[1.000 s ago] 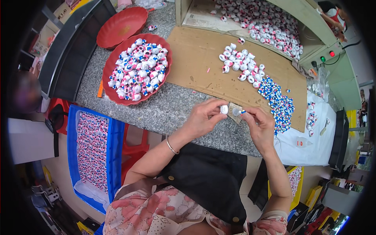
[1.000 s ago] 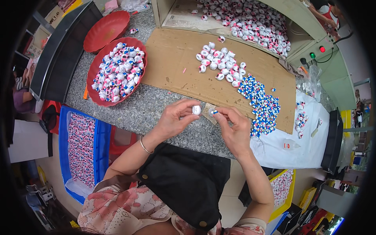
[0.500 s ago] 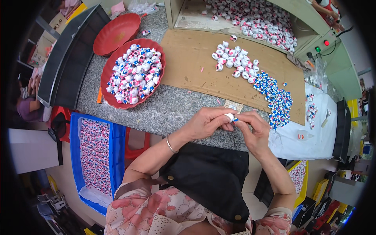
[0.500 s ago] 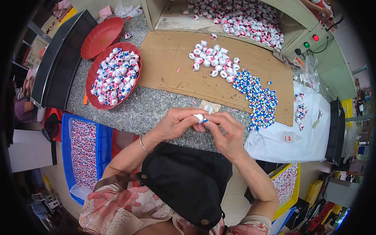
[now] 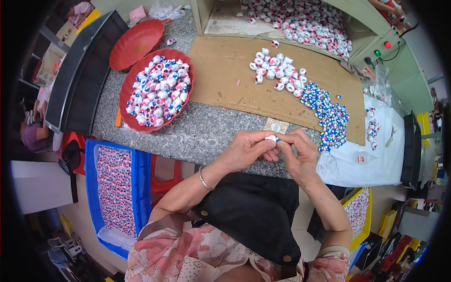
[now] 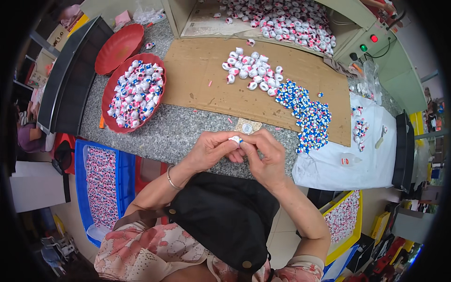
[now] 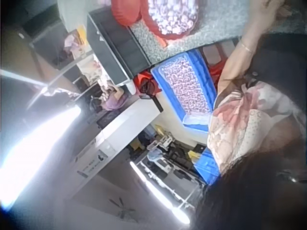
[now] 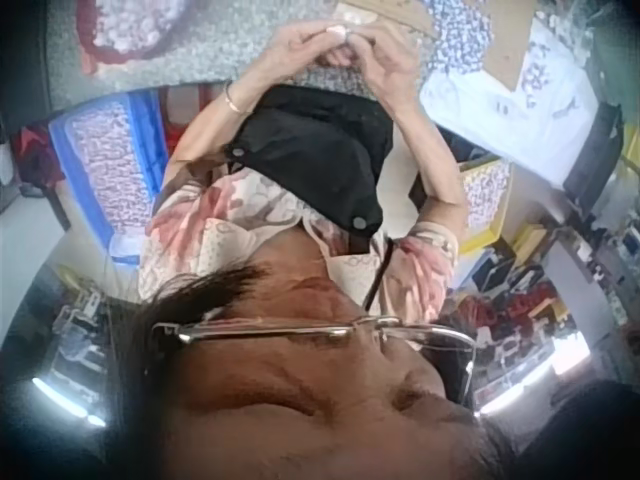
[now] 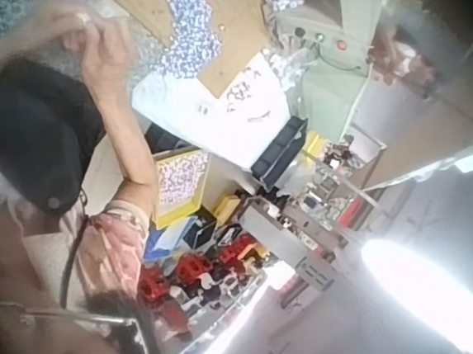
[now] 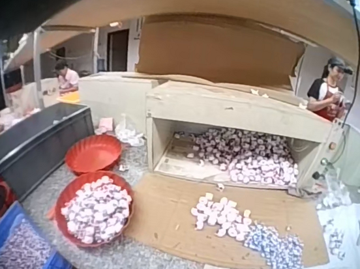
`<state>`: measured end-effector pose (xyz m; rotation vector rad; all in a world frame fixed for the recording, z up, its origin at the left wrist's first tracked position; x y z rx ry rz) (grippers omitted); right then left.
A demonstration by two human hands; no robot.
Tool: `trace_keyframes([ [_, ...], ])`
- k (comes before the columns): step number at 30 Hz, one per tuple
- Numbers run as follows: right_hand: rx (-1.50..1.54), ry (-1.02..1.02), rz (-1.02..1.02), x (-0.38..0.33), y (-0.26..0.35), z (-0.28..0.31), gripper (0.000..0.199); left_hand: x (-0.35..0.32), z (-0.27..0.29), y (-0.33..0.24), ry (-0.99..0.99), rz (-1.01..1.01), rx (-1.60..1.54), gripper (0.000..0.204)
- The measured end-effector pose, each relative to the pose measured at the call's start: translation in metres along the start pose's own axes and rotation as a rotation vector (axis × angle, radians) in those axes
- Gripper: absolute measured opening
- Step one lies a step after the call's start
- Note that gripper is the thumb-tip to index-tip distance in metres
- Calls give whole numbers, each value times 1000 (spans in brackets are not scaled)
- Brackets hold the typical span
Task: Assembling small plastic components by hand at a workstation.
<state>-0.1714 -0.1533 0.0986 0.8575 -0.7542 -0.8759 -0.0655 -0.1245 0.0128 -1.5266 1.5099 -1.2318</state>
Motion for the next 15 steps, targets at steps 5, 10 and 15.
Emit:
trace_keyframes([
  [5,-21,50,-72,-6,-18,-4,18,1,-4,18,26,159,17,26],
  [10,-202,-63,-126,-28,-46,44,22,-1,64,-54,-119,-145,548,23],
  [15,-752,21,37,-36,-71,81,28,-18,133,-181,-361,-527,1597,30],
])
Point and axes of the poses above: each hand's wrist, its own x-axis towards the middle knuckle, its own z-axis out of the back of the hand, y = z × x, the point moved 10 cm from there along x, towards the middle knuckle, and after that the axes turned 14 degrees about -z, right-handed, at the moved point
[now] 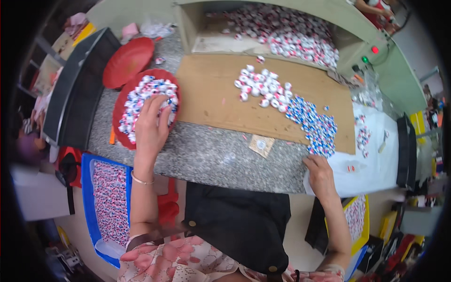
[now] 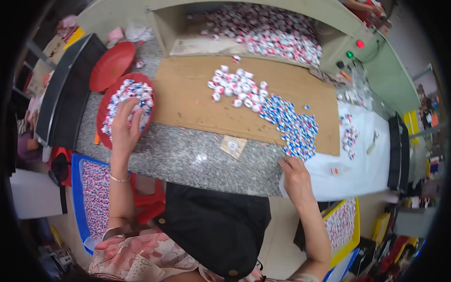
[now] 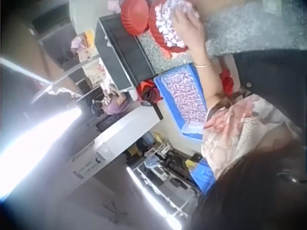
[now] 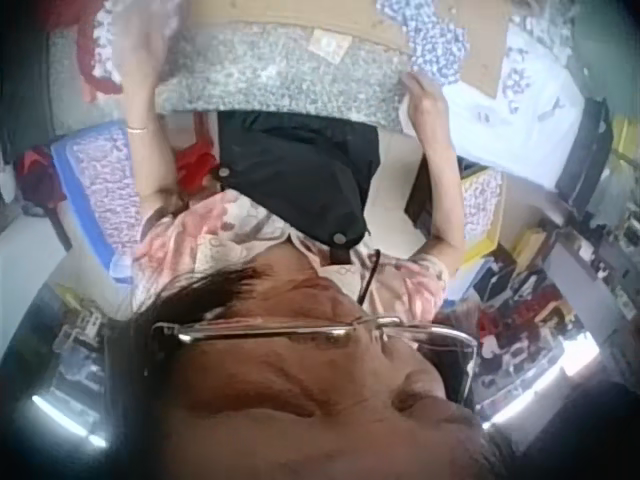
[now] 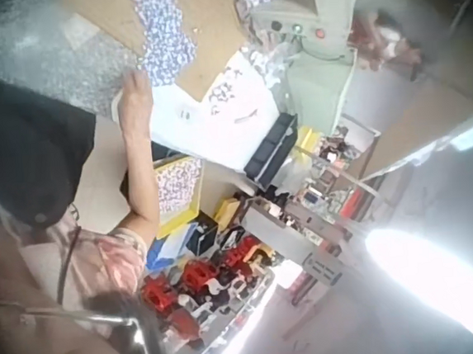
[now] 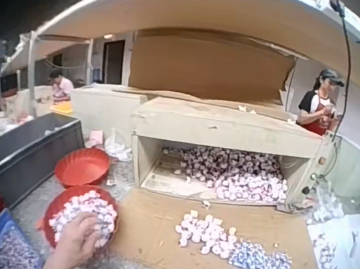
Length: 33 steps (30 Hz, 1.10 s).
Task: Assembling small plastic components by hand at a workstation.
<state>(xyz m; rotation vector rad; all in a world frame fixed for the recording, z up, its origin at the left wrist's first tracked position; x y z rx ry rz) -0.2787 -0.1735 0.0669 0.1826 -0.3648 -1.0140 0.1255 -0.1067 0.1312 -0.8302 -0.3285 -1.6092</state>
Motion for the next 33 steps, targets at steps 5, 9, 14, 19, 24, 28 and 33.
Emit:
trace_keyframes([
  [5,-48,141,-20,-4,-16,-17,24,19,-25,-14,-105,-97,-111,32],
  [9,-64,89,-93,-6,-22,-7,22,33,-135,-43,148,39,-407,27],
  [14,344,8,-261,-2,-19,0,17,53,-208,-57,343,-8,-331,33],
  [19,235,43,-120,14,17,-24,15,28,-200,-55,240,388,-1361,23],
  [24,174,145,-88,20,21,-24,14,-30,-143,-54,80,604,-1661,29],
  [28,325,149,-95,33,39,-21,13,-70,-133,-64,187,638,-1397,30],
  [33,256,81,99,61,88,-26,12,-76,-127,-82,123,659,-1688,31],
])
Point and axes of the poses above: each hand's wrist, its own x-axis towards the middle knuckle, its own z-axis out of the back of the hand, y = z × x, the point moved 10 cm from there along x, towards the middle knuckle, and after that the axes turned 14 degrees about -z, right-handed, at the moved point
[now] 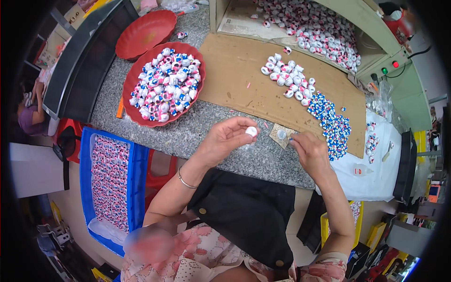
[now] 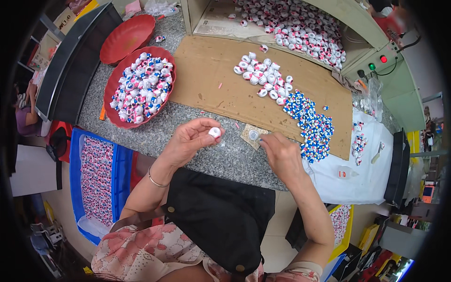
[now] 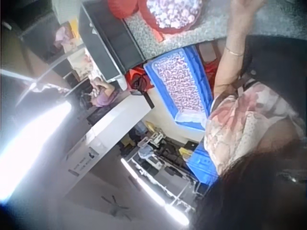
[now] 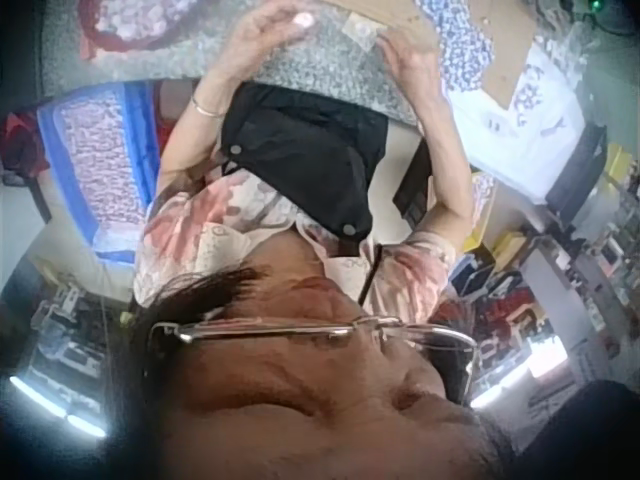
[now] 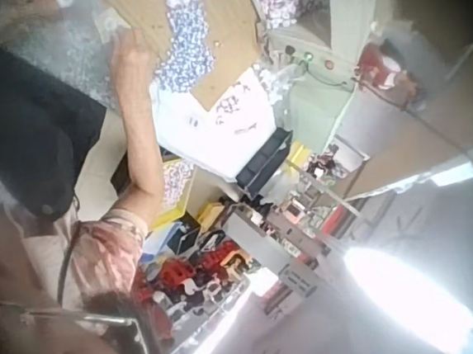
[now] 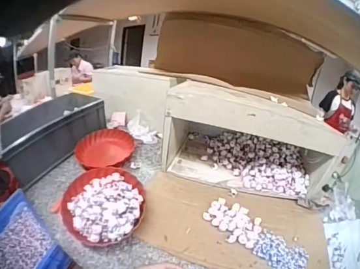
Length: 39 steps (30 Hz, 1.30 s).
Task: Assembling small plastic components by hand at a workstation.
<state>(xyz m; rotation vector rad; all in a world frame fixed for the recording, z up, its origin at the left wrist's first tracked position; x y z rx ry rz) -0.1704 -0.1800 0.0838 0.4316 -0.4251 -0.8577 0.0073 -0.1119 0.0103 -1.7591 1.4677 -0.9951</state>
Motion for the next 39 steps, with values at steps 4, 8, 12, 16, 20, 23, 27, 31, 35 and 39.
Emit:
trace_keyframes([
  [4,-200,115,110,19,13,-19,13,-4,-2,-4,-18,-53,35,33],
  [8,-268,168,189,20,18,-34,16,-4,2,-1,-24,-63,75,35],
  [12,-214,123,198,18,20,-31,17,1,2,8,-28,-59,112,36],
  [16,-93,22,134,16,20,-15,17,4,-5,14,-64,-126,275,35],
  [20,160,0,-140,10,1,-3,16,11,-17,5,-35,-312,580,32],
  [23,670,40,-447,-2,-24,-15,17,10,-33,-2,-8,-446,722,35],
  [27,957,137,-625,-16,-30,-37,15,8,-52,0,76,-476,675,34],
  [31,663,74,-287,-12,-1,-8,14,12,-55,16,219,-242,370,28],
  [35,477,25,-85,-14,21,4,13,7,-58,31,271,-4,206,26],
  [39,489,-2,-155,-24,16,-8,13,2,-62,40,232,60,209,27],
])
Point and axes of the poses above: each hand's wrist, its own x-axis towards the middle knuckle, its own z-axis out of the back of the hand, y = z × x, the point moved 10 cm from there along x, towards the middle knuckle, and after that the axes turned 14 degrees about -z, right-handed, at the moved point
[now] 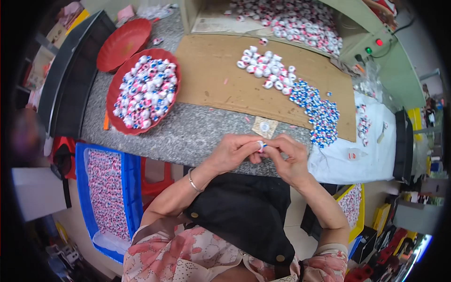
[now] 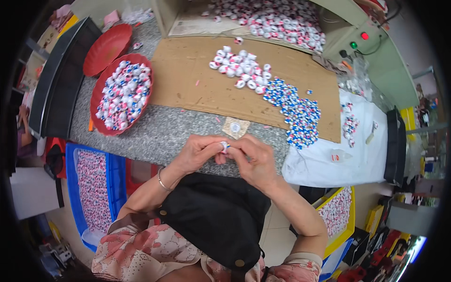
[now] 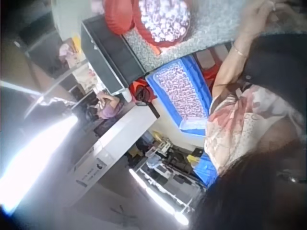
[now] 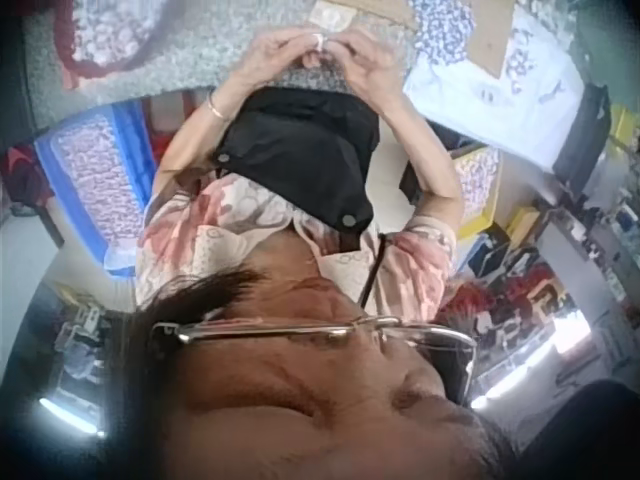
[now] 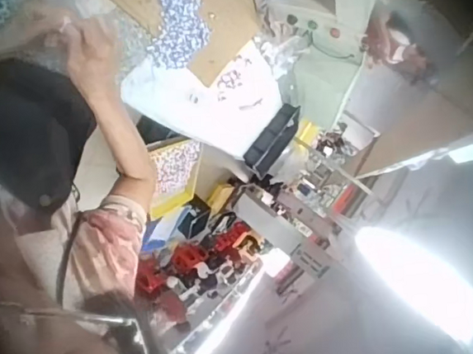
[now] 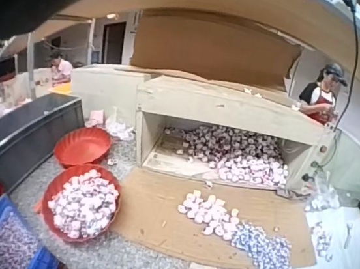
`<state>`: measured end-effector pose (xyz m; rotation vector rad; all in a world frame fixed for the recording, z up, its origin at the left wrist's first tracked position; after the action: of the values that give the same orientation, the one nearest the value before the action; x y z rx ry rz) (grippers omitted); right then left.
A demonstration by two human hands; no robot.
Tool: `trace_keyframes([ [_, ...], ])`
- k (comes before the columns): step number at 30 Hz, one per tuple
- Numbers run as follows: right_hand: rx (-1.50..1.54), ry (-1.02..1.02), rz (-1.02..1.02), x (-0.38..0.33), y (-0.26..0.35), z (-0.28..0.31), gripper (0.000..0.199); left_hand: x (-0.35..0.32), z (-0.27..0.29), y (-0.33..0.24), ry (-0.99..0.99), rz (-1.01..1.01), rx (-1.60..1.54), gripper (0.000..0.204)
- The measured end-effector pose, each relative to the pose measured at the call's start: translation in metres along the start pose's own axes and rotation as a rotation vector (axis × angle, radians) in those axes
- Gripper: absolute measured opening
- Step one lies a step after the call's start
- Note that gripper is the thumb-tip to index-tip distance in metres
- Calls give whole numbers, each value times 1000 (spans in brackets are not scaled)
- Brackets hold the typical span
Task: Assembling small plastic components by hand at a workstation.
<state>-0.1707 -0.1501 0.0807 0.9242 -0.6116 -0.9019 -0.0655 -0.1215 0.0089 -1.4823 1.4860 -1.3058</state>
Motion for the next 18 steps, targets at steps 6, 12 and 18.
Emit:
trace_keyframes([
  [6,-72,-139,-58,-19,-28,42,16,-5,38,-49,-54,-193,451,22],
  [12,-755,-249,-59,-25,-76,107,16,-30,130,-183,-410,-601,1561,29],
  [18,-955,-168,80,-28,-75,90,23,16,109,-147,-357,-669,1342,25],
])
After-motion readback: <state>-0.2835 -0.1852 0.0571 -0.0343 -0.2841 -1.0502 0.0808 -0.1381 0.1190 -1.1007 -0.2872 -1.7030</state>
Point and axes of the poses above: each hand's wrist, its own x-axis towards the middle knuckle, its own z-axis out of the back of the hand, y = z × x, the point moved 10 cm from there along x, towards the middle knuckle, and after that the axes turned 14 degrees about -z, right-handed, at the moved point
